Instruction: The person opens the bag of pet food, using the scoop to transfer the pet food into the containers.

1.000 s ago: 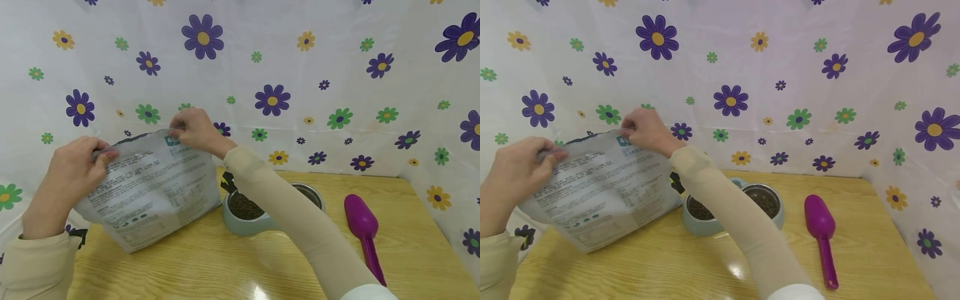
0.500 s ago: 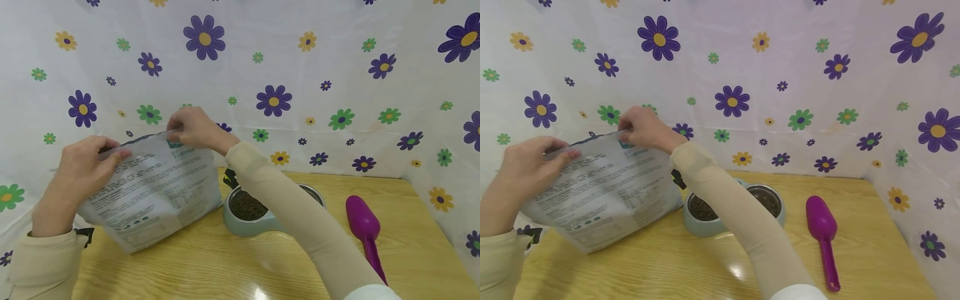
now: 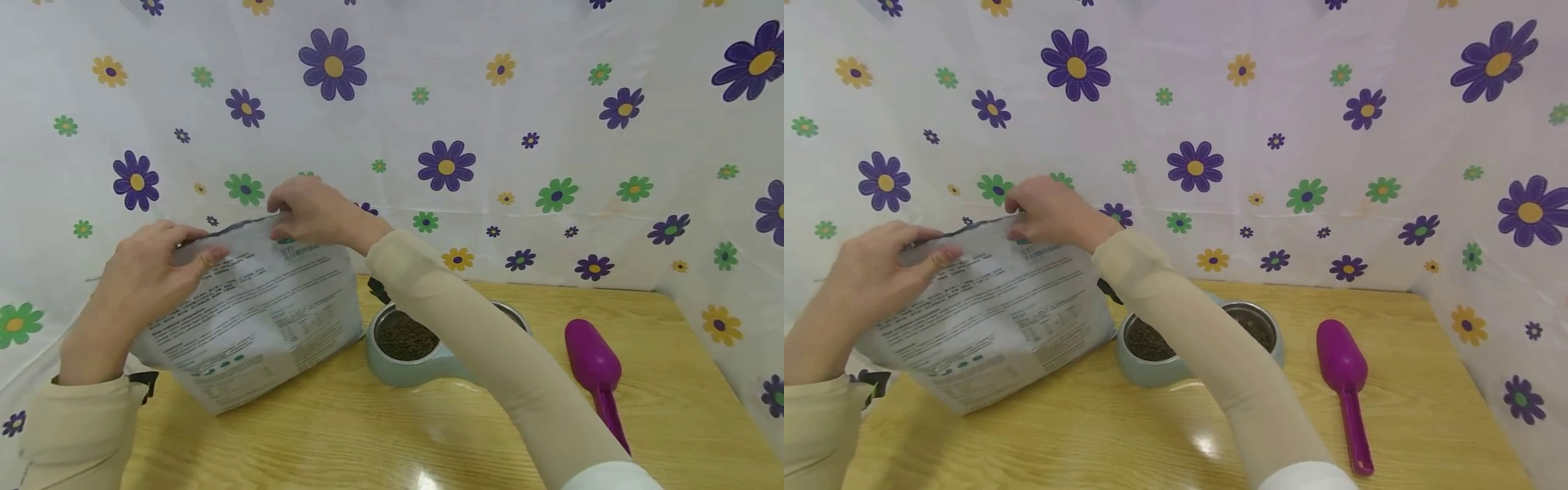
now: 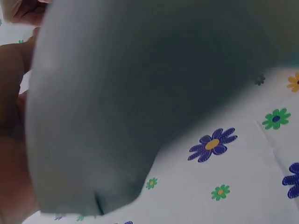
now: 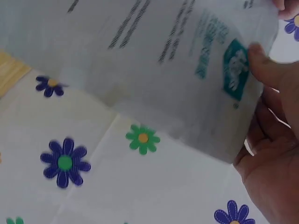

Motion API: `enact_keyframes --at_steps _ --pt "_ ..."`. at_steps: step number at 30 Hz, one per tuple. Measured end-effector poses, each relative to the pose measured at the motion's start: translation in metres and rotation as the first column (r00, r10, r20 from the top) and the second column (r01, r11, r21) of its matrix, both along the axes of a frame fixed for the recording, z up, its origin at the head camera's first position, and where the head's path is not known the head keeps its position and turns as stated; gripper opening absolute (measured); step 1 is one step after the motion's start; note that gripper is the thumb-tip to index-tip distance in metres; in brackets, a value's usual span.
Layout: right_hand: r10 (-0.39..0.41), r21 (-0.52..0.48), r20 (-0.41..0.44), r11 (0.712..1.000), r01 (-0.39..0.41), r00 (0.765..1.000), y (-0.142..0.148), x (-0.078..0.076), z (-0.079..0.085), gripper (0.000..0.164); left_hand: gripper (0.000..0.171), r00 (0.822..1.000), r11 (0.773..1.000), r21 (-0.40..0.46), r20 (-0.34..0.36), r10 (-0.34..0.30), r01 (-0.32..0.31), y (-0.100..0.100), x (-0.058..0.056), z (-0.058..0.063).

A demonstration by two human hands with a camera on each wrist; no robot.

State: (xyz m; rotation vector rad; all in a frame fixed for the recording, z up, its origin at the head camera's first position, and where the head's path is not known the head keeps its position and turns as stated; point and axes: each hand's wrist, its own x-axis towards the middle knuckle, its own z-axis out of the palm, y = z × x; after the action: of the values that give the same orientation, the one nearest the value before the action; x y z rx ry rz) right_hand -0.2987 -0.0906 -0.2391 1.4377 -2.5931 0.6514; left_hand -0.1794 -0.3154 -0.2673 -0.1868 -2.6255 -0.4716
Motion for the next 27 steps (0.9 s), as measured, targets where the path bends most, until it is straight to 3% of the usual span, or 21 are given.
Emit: enact_keyframes --at_steps 2,13,20,27 --pt "0.018 0.024 0.003 1.0 -0.018 1.0 -0.004 0.002 0.001 0.026 0.037 1.0 1.0 0.0 0.011 -0.002 0.002 0.001 0.0 0.0" --pt "0.024 -0.048 0.014 0.999 -0.023 1.0 -0.007 0.005 -0.004 0.015 0.014 0.99 0.999 -0.032 -0.137 -0.035 0.03 0.012 -0.004 -0.002" --pt "0.029 -0.06 -0.003 0.998 -0.029 1.0 -0.009 0.006 -0.007 0.019 0.023 0.991 1.0 -0.021 -0.134 -0.001 -0.001 0.015 -0.004 -0.004" --pt "0.076 -0.074 -0.042 0.994 -0.079 0.996 -0.017 0.008 -0.006 0.016 0.02 0.979 0.998 -0.008 -0.191 -0.064 0.063 0.024 -0.009 -0.001"
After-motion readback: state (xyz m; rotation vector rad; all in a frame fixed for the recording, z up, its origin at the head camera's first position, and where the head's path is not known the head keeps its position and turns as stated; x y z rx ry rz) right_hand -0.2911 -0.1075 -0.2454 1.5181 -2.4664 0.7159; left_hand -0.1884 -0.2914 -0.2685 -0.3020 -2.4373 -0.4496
